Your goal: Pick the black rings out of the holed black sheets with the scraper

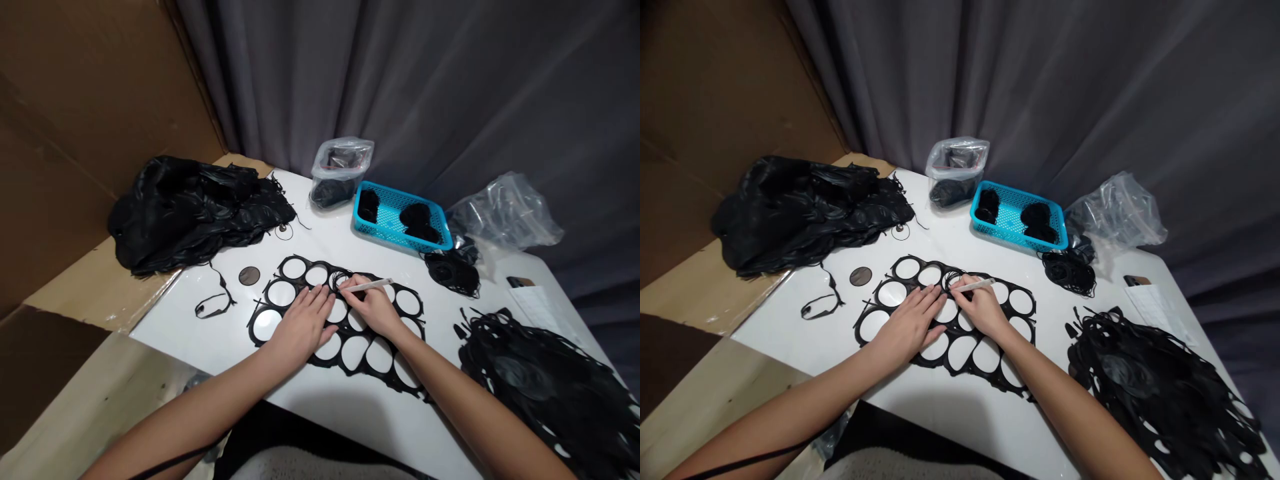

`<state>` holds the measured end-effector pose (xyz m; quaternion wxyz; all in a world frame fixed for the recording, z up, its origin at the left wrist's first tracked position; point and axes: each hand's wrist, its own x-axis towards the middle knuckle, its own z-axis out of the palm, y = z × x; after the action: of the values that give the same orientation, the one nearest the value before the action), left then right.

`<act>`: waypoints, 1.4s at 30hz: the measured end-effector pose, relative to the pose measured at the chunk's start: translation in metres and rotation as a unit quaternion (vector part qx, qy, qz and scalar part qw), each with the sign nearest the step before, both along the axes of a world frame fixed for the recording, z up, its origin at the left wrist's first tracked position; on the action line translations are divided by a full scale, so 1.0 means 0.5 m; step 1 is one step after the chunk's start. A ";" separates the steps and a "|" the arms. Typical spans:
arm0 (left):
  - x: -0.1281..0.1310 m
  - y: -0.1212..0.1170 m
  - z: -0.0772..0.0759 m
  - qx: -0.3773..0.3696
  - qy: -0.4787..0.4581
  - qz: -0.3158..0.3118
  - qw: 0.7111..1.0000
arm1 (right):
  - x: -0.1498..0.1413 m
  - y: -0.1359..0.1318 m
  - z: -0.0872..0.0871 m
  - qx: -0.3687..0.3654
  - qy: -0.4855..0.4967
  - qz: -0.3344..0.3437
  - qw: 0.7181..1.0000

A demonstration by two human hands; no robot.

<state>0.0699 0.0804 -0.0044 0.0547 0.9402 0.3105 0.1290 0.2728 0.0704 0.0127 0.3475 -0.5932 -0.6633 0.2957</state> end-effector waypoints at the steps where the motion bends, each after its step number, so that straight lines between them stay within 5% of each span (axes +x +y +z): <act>1: 0.000 0.000 0.001 0.001 0.002 0.001 1.000 | 0.000 0.000 0.000 -0.001 0.002 -0.002 1.000; 7: -0.001 -0.001 -0.003 0.001 -0.005 0.001 1.000 | -0.005 -0.013 -0.003 0.056 -0.052 0.024 0.997; 13: -0.002 0.000 -0.006 -0.010 -0.004 -0.003 1.000 | -0.011 -0.015 -0.010 0.133 -0.236 0.102 0.957; 17: -0.004 0.002 -0.007 -0.018 0.000 -0.006 1.000 | 0.060 0.051 0.000 0.148 -0.285 -0.034 0.946; 20: -0.008 0.004 -0.011 -0.023 -0.008 -0.006 1.000 | 0.141 0.088 0.022 0.153 -0.246 -0.184 0.939; 23: -0.012 0.008 -0.007 -0.032 -0.017 -0.013 0.999 | 0.193 0.082 0.051 0.143 -0.160 -0.263 0.941; 28: -0.005 0.021 0.048 -0.112 -0.107 0.001 0.988 | 0.155 0.022 0.098 0.012 0.111 -0.193 0.975; 32: 0.023 0.039 0.110 -0.262 -0.274 -0.014 0.925 | 0.077 -0.020 0.135 -0.089 0.289 -0.099 0.948; 38: 0.062 0.057 0.147 -0.494 -0.441 -0.089 0.744 | 0.014 -0.066 0.160 -0.145 0.422 -0.051 0.893; 42: 0.058 0.047 0.154 -0.533 -0.455 -0.043 0.712 | 0.004 -0.088 0.152 -0.153 0.475 -0.070 0.864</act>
<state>0.0987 0.1040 0.0727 0.6869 0.5946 0.2248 0.3522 0.2749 0.0262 0.0885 0.5453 -0.4714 -0.3212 0.6142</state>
